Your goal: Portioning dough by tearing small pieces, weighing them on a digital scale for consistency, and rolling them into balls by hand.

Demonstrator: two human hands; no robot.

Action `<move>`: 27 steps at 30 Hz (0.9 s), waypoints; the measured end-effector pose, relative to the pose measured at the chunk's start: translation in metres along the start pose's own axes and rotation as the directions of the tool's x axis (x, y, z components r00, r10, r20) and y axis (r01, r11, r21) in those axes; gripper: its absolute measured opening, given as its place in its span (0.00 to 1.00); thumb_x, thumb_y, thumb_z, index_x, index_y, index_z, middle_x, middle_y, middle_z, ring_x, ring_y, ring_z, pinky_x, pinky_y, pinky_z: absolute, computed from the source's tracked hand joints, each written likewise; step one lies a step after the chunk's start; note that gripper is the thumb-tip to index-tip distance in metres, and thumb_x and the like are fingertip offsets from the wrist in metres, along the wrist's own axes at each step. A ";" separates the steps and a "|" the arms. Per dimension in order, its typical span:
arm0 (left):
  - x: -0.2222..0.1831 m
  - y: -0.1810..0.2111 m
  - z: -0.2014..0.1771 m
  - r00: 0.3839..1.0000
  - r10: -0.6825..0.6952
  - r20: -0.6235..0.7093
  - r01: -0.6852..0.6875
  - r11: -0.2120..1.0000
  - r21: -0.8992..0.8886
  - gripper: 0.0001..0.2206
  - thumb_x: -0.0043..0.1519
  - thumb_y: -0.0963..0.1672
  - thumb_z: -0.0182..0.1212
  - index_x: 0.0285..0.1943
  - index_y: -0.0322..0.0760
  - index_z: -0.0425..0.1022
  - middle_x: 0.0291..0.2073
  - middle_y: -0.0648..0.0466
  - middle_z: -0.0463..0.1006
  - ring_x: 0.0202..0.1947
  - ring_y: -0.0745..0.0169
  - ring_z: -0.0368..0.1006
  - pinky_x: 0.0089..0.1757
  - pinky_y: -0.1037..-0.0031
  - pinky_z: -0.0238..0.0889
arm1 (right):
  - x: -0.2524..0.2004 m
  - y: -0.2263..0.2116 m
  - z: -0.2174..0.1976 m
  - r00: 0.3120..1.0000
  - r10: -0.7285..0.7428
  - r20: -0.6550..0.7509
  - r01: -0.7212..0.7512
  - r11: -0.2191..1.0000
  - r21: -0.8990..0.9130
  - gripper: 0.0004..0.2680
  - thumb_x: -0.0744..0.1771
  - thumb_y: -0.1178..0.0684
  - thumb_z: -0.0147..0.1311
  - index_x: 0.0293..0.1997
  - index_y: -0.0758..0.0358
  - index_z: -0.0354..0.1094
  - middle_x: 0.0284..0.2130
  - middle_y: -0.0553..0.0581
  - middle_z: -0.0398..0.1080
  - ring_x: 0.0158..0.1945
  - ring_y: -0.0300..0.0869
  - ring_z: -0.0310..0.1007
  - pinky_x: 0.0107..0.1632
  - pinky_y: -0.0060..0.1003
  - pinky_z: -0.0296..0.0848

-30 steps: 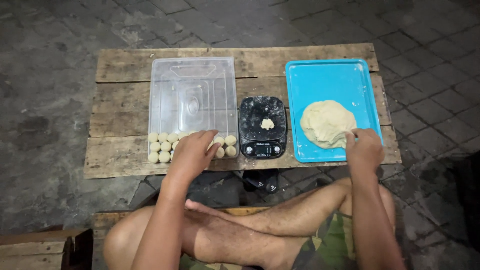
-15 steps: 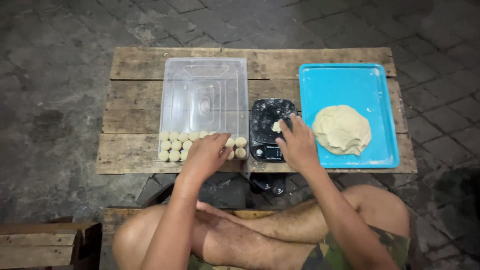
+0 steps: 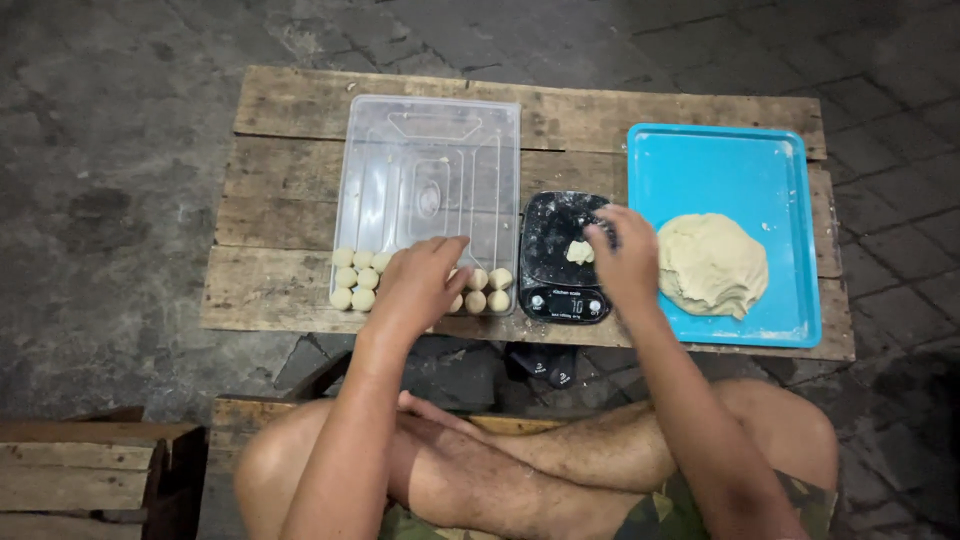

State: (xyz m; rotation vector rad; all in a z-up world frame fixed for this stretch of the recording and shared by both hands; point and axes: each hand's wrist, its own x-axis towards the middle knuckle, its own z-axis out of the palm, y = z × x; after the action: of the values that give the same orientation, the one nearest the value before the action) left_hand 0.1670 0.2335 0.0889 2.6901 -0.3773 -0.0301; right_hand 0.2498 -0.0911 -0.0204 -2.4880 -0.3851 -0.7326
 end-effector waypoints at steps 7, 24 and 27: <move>-0.002 -0.004 -0.012 0.995 -0.059 -0.082 0.055 0.998 -0.042 0.18 0.65 0.48 0.57 0.64 0.41 0.74 0.46 0.45 0.81 0.47 0.39 0.79 0.45 0.51 0.70 | -0.021 0.070 -0.117 0.982 -0.003 0.189 0.042 0.978 -0.203 0.13 0.69 0.50 0.61 0.59 0.62 0.74 0.53 0.65 0.74 0.60 0.58 0.72 0.63 0.53 0.69; -0.028 -0.008 -0.023 0.949 -0.271 -0.164 0.259 0.962 -0.091 0.18 0.66 0.48 0.60 0.62 0.40 0.78 0.45 0.46 0.83 0.47 0.43 0.80 0.47 0.51 0.70 | -0.091 0.146 -0.120 0.872 0.483 0.082 -0.335 0.711 -0.619 0.12 0.66 0.36 0.65 0.51 0.41 0.79 0.36 0.47 0.75 0.41 0.48 0.80 0.45 0.48 0.79; -0.027 -0.005 -0.022 0.957 -0.223 -0.188 0.207 0.973 -0.099 0.18 0.66 0.49 0.61 0.61 0.38 0.78 0.44 0.43 0.83 0.46 0.38 0.79 0.46 0.49 0.70 | -0.083 0.131 -0.122 0.830 0.551 0.082 -0.418 0.713 -0.562 0.11 0.67 0.40 0.64 0.50 0.47 0.80 0.37 0.53 0.75 0.44 0.53 0.79 0.48 0.52 0.77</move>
State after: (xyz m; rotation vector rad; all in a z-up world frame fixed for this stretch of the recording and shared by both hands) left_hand 0.1441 0.2545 0.1062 2.6137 -0.0200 0.1548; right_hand 0.1836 -0.2768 -0.0310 -3.0060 0.4708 -0.3235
